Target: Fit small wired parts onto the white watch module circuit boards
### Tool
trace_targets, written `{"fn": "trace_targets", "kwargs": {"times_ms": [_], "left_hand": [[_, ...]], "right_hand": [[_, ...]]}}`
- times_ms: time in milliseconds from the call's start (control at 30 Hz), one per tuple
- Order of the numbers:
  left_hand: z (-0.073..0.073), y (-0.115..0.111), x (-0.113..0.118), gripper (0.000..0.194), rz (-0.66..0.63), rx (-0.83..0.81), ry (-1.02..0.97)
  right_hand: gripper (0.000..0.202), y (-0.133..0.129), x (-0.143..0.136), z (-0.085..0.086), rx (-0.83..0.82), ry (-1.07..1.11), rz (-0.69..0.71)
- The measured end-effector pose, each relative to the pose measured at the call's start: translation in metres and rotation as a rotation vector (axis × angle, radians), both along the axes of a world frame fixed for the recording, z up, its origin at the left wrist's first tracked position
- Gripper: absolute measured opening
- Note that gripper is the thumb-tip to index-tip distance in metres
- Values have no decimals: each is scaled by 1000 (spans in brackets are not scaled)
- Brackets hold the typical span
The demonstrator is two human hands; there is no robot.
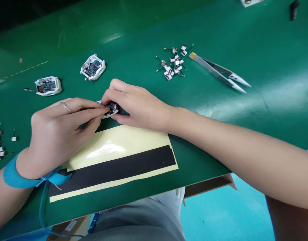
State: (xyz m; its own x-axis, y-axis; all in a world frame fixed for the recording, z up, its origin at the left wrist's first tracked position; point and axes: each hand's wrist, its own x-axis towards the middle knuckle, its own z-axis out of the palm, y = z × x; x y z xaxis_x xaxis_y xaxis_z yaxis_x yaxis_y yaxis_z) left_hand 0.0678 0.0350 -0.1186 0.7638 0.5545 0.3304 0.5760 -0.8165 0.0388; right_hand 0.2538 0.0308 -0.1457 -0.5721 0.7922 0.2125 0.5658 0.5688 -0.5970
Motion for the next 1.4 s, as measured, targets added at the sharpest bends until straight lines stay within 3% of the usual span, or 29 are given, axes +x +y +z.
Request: {"fn": "trace_targets", "kwargs": {"times_ms": [700, 1400], "left_hand": [[-1, -1, 0, 18, 78, -158, -82], [-3, 0, 1, 16, 15, -54, -50]], "right_hand": [[21, -1, 0, 0, -8, -1, -6], [22, -1, 0, 0, 8, 4, -15]]}}
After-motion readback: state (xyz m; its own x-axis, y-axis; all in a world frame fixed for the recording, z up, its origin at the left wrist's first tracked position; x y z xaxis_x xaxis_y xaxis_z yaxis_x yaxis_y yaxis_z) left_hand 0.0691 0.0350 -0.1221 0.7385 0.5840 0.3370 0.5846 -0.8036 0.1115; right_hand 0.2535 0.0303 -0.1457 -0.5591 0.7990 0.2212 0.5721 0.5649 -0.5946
